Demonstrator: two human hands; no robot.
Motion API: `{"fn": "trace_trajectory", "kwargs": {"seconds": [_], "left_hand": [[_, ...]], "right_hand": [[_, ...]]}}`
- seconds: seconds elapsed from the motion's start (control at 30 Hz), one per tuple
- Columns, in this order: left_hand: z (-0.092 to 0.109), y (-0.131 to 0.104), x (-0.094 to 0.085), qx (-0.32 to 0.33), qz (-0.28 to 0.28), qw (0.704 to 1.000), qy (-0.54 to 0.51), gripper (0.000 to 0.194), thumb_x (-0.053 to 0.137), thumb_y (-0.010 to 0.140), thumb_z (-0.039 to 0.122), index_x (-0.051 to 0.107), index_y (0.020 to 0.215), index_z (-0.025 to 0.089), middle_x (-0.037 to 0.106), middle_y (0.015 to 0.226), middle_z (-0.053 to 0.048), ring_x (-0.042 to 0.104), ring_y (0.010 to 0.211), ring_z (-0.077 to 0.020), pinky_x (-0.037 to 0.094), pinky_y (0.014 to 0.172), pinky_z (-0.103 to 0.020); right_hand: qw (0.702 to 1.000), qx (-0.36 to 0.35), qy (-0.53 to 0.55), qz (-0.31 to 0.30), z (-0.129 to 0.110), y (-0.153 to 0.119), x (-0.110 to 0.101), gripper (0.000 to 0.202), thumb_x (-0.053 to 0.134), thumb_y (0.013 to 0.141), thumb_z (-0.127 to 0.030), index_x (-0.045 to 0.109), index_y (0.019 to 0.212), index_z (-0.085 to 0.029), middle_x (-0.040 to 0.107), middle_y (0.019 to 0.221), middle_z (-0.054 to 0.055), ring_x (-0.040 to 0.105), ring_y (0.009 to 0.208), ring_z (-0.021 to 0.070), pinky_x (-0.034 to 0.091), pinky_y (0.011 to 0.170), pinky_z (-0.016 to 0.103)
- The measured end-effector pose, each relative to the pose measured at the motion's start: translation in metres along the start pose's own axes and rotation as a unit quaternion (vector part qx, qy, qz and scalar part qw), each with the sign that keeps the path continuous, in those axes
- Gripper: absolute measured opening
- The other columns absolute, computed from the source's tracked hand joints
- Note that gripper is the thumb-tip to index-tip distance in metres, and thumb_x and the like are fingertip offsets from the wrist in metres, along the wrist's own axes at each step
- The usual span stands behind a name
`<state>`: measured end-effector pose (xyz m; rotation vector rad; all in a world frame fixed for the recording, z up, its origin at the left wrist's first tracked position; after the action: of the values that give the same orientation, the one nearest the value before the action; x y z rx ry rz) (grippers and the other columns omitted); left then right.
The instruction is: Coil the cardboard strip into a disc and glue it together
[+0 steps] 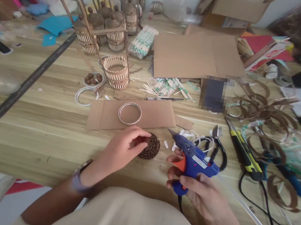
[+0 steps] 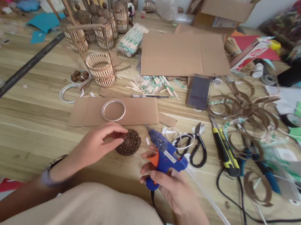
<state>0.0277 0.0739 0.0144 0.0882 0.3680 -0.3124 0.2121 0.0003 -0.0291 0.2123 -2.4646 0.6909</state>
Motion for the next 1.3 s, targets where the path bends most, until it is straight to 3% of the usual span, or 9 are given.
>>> {"fn": "trace_trajectory", "kwargs": {"seconds": [0.13, 0.27, 0.4, 0.57, 0.7, 0.8, 0.93, 1.17, 1.3], "left_hand": [[0.012, -0.001, 0.014, 0.108, -0.003, 0.973, 0.203, 0.020, 0.062, 0.084, 0.004, 0.066, 0.099, 0.016, 0.072, 0.099, -0.008, 0.068, 0.091, -0.0213, 0.056, 0.084, -0.038], [0.013, -0.001, 0.025, 0.160, -0.009, 0.952, 0.260, 0.018, 0.062, 0.084, 0.002, 0.065, 0.097, 0.015, 0.072, 0.097, -0.009, 0.069, 0.091, -0.0230, 0.058, 0.082, -0.039], [0.010, 0.000, 0.031, 0.174, -0.017, 0.939, 0.295, 0.017, 0.061, 0.085, 0.002, 0.065, 0.095, 0.014, 0.072, 0.094, -0.009, 0.068, 0.088, -0.0234, 0.059, 0.079, -0.039], [0.006, 0.000, 0.034, 0.180, -0.025, 0.932, 0.313, 0.017, 0.059, 0.086, 0.003, 0.066, 0.094, 0.017, 0.070, 0.091, -0.006, 0.068, 0.085, -0.0217, 0.058, 0.077, -0.037], [0.007, 0.000, 0.035, 0.191, -0.032, 0.931, 0.308, 0.019, 0.059, 0.086, 0.002, 0.066, 0.094, 0.017, 0.070, 0.091, -0.006, 0.067, 0.085, -0.0220, 0.058, 0.077, -0.038], [0.007, 0.001, 0.034, 0.195, -0.037, 0.932, 0.302, 0.019, 0.059, 0.085, 0.001, 0.066, 0.093, 0.016, 0.070, 0.092, -0.007, 0.067, 0.085, -0.0225, 0.058, 0.077, -0.038], [0.005, 0.003, 0.033, 0.199, -0.048, 0.933, 0.295, 0.018, 0.059, 0.086, 0.003, 0.067, 0.093, 0.017, 0.070, 0.091, -0.007, 0.068, 0.085, -0.0215, 0.058, 0.077, -0.036], [-0.002, 0.004, 0.032, 0.200, -0.047, 0.935, 0.290, 0.018, 0.059, 0.085, 0.004, 0.068, 0.092, 0.018, 0.071, 0.092, -0.007, 0.068, 0.086, -0.0214, 0.058, 0.078, -0.035], [-0.003, 0.003, 0.033, 0.218, -0.041, 0.930, 0.292, 0.017, 0.059, 0.085, 0.005, 0.068, 0.092, 0.017, 0.071, 0.090, -0.007, 0.068, 0.084, -0.0215, 0.058, 0.077, -0.035]], "right_hand": [[1.000, -0.008, 0.007, -0.012, 0.004, 0.000, -0.001, 0.031, 0.083, 0.072, -0.024, 0.071, 0.101, -0.027, 0.065, 0.101, 0.002, 0.063, 0.076, 0.0139, 0.055, 0.065, 0.029], [1.000, -0.006, 0.008, -0.022, 0.007, 0.000, -0.002, 0.028, 0.083, 0.072, -0.027, 0.072, 0.099, -0.025, 0.065, 0.091, 0.002, 0.062, 0.075, 0.0140, 0.053, 0.065, 0.028], [1.000, -0.005, 0.018, -0.013, 0.009, -0.001, -0.008, 0.031, 0.083, 0.072, -0.027, 0.071, 0.100, -0.026, 0.067, 0.100, 0.003, 0.062, 0.074, 0.0147, 0.053, 0.065, 0.030], [0.998, 0.017, 0.065, -0.016, 0.014, -0.001, -0.011, 0.029, 0.083, 0.070, -0.023, 0.071, 0.097, -0.026, 0.069, 0.092, 0.002, 0.064, 0.077, 0.0153, 0.055, 0.071, 0.032], [0.994, 0.053, 0.089, -0.043, 0.016, -0.002, -0.008, 0.054, 0.081, 0.068, -0.016, 0.067, 0.117, -0.032, 0.065, 0.117, 0.004, 0.066, 0.096, 0.0212, 0.059, 0.079, 0.042], [0.992, 0.072, 0.083, -0.064, 0.016, -0.003, -0.005, 0.056, 0.080, 0.064, -0.010, 0.068, 0.116, -0.030, 0.062, 0.122, 0.005, 0.065, 0.100, 0.0229, 0.060, 0.072, 0.038], [0.996, 0.041, 0.060, -0.058, 0.011, -0.004, -0.004, 0.049, 0.079, 0.062, -0.010, 0.069, 0.108, -0.024, 0.063, 0.124, 0.010, 0.064, 0.096, 0.0215, 0.053, 0.057, 0.025], [0.999, -0.034, 0.015, -0.023, 0.000, -0.006, 0.000, 0.066, 0.068, 0.060, -0.001, 0.058, 0.119, -0.030, 0.064, 0.118, 0.007, 0.065, 0.090, 0.0182, 0.044, 0.052, 0.021], [0.999, -0.053, 0.010, -0.009, -0.009, -0.011, -0.004, 0.055, 0.069, 0.063, -0.007, 0.058, 0.112, -0.028, 0.062, 0.122, 0.007, 0.063, 0.086, 0.0165, 0.038, 0.049, 0.020]]}}
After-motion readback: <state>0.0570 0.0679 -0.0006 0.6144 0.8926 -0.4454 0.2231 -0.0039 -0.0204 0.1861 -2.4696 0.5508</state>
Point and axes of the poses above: each hand's wrist, its own y-axis towards the middle knuckle, its own x-axis out of the palm, z = x × y, the point moved 8 cm from there along y, towards the middle knuckle
